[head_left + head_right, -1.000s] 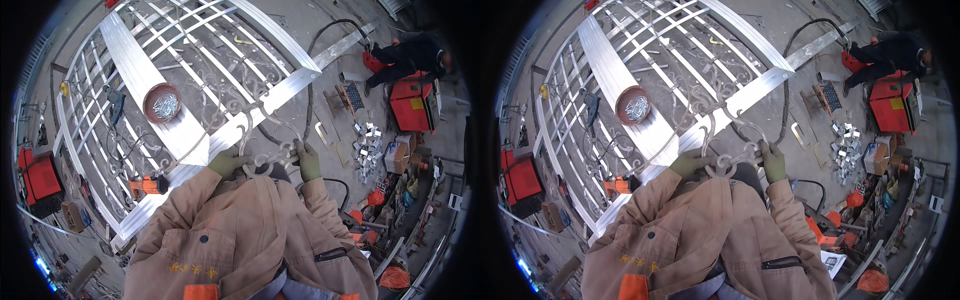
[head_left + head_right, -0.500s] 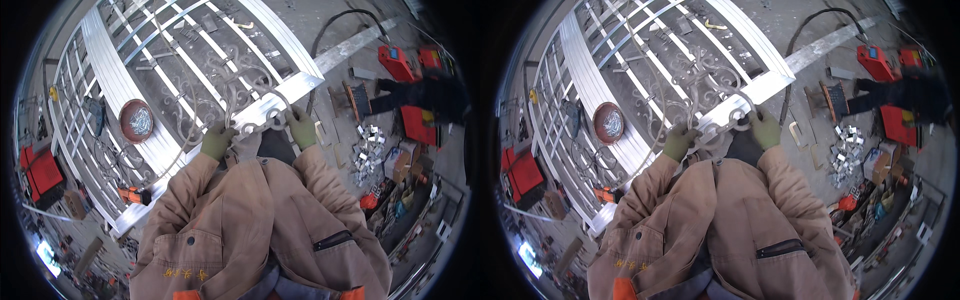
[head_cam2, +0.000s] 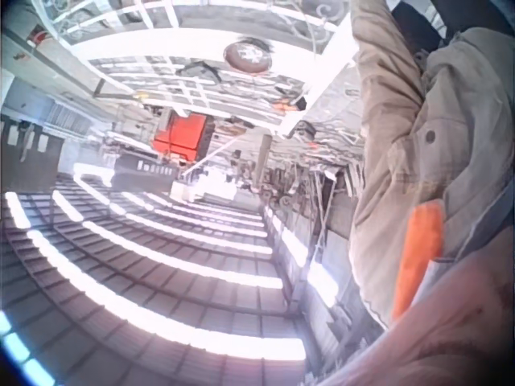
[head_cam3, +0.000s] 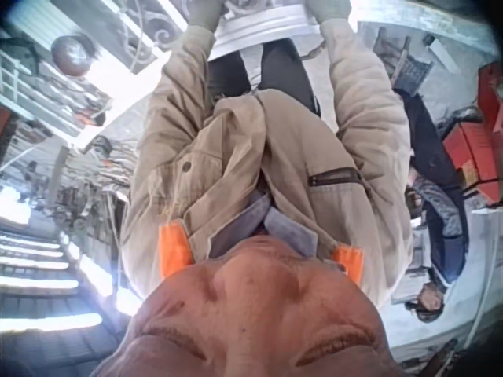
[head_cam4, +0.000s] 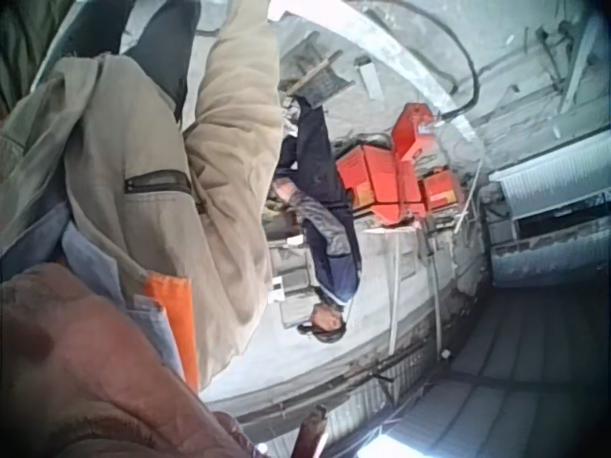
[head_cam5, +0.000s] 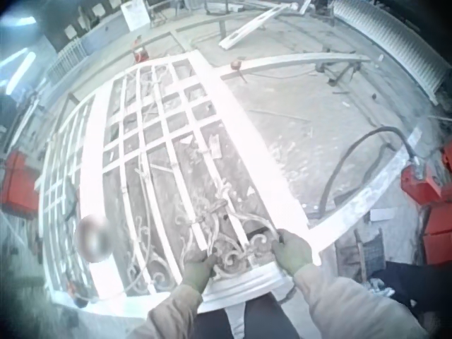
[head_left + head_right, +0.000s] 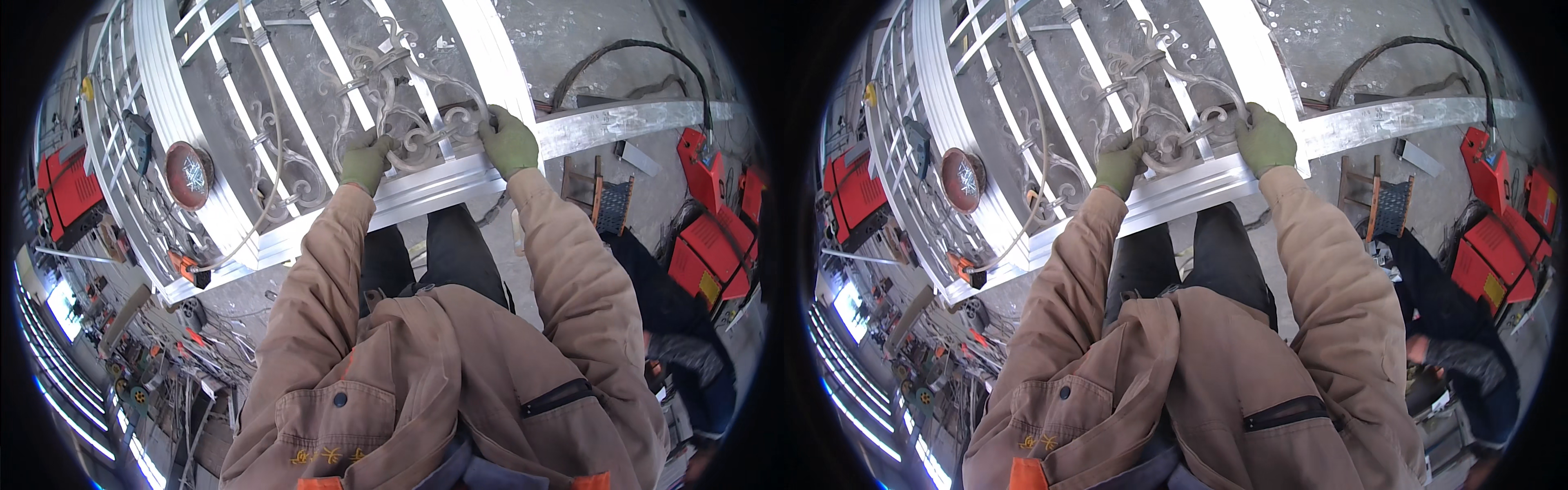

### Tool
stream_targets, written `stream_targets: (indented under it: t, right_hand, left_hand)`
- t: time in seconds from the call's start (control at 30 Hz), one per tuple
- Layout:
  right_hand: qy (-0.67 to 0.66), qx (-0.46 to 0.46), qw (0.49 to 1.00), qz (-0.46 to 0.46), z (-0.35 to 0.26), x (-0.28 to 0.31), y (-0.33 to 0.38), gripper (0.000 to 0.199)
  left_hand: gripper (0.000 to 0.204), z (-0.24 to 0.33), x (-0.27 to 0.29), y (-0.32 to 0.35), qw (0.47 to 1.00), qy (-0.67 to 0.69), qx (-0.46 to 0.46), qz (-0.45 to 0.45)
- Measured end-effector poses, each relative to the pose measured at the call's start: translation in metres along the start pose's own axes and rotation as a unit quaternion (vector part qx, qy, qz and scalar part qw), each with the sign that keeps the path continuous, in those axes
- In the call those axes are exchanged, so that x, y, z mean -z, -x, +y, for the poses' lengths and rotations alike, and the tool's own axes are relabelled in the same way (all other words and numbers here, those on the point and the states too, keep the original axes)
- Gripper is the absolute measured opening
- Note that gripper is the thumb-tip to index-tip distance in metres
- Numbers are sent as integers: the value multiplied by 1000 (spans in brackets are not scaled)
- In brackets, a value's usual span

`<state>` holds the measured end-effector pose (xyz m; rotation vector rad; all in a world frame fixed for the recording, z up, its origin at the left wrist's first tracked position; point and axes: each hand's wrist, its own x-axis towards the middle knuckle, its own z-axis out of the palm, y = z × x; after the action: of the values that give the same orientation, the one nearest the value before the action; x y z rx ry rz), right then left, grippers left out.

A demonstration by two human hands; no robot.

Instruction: The person assembles a decorative metal gate by positioning ornamental metal pieces onto a rectangular frame. They use a handheld angle grinder to smooth or cut the metal components and a hammer to tap pieces into place. The person repeatedly adjusts the position of the metal pieces and secures them within the frame.

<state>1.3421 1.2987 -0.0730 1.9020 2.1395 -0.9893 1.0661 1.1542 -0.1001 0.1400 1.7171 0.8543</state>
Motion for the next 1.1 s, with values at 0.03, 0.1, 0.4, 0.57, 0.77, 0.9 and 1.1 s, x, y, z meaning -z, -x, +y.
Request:
stream_targets:
  t: [0.03,0.1,0.4,0.57,0.77,0.9,1.1]
  right_hand:
    - [6,4,1000,7,1,0,1,51]
    - [18,13,999,24,-3,3,7,47]
    - [5,138,990,-20,-7,-22,10,34]
    - [80,128,987,-55,-13,-39,-3,38]
    - [89,92,988,-81,-14,-45,-4,34]
    - [101,104,988,-55,-11,-55,-7,30]
    - [178,92,972,-121,-26,-47,-20,27]
  left_hand:
    - [38,-2,-3,-5,1000,2,-2,-1]
    - [38,-6,-6,-19,1000,5,-9,-3]
    - [37,-18,-5,-49,997,-74,-31,-3]
    - [36,-24,-5,-60,989,-140,-56,4]
    - [35,-20,-8,-60,937,-335,-94,43]
    - [40,22,-17,-45,861,-502,-73,41]
    - [40,31,-12,-50,834,-550,-42,12]
